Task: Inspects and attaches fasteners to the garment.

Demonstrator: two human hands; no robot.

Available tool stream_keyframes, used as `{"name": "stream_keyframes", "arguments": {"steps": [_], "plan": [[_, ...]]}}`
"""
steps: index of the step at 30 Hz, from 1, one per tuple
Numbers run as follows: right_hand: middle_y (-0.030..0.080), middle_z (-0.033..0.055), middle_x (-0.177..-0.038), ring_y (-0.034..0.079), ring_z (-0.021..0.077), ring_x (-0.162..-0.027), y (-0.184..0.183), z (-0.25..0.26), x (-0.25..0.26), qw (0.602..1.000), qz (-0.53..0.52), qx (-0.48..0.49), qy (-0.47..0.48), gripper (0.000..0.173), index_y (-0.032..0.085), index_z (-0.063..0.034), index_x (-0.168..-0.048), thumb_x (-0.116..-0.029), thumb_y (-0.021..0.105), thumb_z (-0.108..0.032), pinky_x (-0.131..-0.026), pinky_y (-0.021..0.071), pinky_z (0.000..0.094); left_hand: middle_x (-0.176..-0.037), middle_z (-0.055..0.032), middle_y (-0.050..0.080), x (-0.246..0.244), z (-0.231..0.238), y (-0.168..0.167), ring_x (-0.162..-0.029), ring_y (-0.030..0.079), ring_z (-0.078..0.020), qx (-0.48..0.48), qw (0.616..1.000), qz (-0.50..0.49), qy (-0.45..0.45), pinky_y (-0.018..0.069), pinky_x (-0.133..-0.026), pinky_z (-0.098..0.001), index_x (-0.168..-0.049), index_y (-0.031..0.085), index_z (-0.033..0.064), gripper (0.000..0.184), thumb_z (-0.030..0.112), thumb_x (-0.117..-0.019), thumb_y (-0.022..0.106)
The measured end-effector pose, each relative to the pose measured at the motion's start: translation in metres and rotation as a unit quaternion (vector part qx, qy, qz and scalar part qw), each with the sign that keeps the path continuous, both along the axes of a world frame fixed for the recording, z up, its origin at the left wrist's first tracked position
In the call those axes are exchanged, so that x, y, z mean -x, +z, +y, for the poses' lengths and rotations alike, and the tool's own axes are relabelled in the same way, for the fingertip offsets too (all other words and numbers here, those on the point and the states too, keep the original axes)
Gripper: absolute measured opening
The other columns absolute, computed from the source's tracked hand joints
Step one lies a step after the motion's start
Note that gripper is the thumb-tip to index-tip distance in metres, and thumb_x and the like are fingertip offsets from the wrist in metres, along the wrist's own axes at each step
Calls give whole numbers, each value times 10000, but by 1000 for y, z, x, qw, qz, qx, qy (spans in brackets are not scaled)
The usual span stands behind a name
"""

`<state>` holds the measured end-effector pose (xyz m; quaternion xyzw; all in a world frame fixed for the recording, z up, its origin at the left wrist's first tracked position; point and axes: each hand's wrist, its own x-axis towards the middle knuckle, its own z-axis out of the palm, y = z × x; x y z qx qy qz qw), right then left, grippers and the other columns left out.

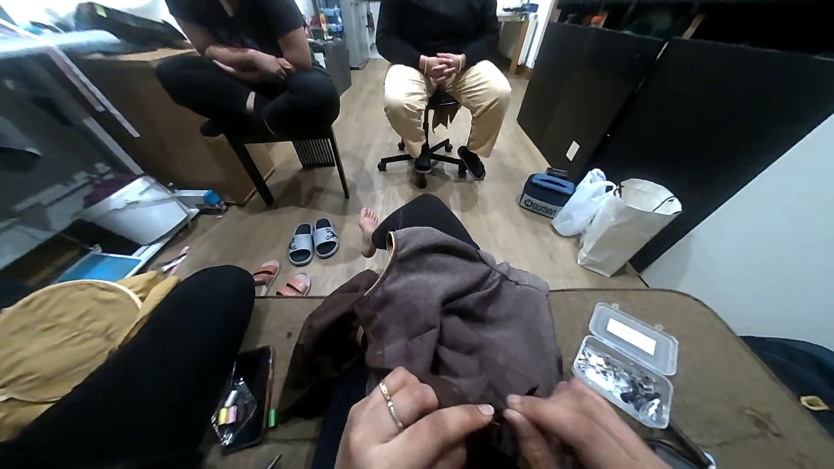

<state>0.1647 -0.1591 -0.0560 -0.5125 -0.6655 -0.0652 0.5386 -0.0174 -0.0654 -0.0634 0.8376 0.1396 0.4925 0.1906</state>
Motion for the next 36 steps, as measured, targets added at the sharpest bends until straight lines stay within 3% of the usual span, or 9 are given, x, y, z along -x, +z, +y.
{"name": "stream_keyframes", "arguments": {"steps": [4,8,12,16,21,25,29,33,36], "plan": [[619,74,-756,558,192,-742,-5,-6,10,998,-35,-14,46,94,718,-52,-946,-961,667,-130,-773,450,275,-849,-12,620,-2,0,-2,-878,584,-91,-1,1000,-8,-2,460,-825,-168,-1058,771,166,117,187,-950,734],[605,12,-743,539,124,-725,0,-4,1,998,-36,1,-56,115,699,-126,-952,-989,660,-228,-790,410,267,-843,-14,607,0,-1,0,-875,572,-99,-2,1000,-3,-9,447,-833,-171,-1054,761,158,117,177,-945,722],[560,43,-652,492,175,-676,-7,-8,9,998,-58,-13,-9,163,717,-93,-871,-965,642,-203,-854,359,343,-825,-19,612,-3,-3,0,-854,572,-103,10,1000,-2,-15,448,-809,-176,-1043,773,163,108,189,-943,743],[578,16,-742,534,121,-731,-2,-5,-3,998,-38,-6,-49,123,678,-129,-964,-1004,638,-239,-848,410,272,-833,-11,618,0,-3,0,-877,576,-96,21,1000,-2,-20,448,-822,-166,-1035,775,163,116,165,-922,748],[545,73,-729,507,199,-727,-9,-8,8,998,-39,-21,48,116,699,-58,-960,-982,646,-159,-821,418,305,-816,-8,615,-2,-2,0,-861,573,-90,16,1000,-2,-19,443,-816,-168,-1019,772,168,87,189,-939,745],[578,23,-774,553,113,-742,-6,-1,0,999,-40,-3,-35,109,670,-110,-978,-1010,644,-212,-760,461,201,-822,-1,609,0,-1,1,-869,573,-84,23,1000,-1,-13,444,-816,-158,-1018,762,165,100,162,-919,747],[562,78,-751,523,205,-719,-12,-4,8,996,-71,-31,46,88,687,-42,-960,-975,636,-111,-758,448,279,-814,-13,611,-2,-1,0,-859,572,-92,20,1000,-2,-14,442,-809,-166,-1023,774,166,93,191,-937,748],[561,31,-787,547,104,-744,-4,-1,0,998,-44,-15,-31,99,665,-90,-973,-1004,646,-183,-735,462,165,-820,-5,602,0,-1,0,-870,572,-89,21,1000,6,-9,444,-820,-161,-1036,764,175,109,175,-929,740],[568,66,-738,545,181,-724,-12,-2,7,997,-73,-13,26,73,680,-65,-925,-959,643,-118,-730,467,229,-827,-10,611,-1,-1,2,-875,575,-90,23,1000,0,-13,445,-827,-163,-1038,768,168,108,190,-934,746]]}}
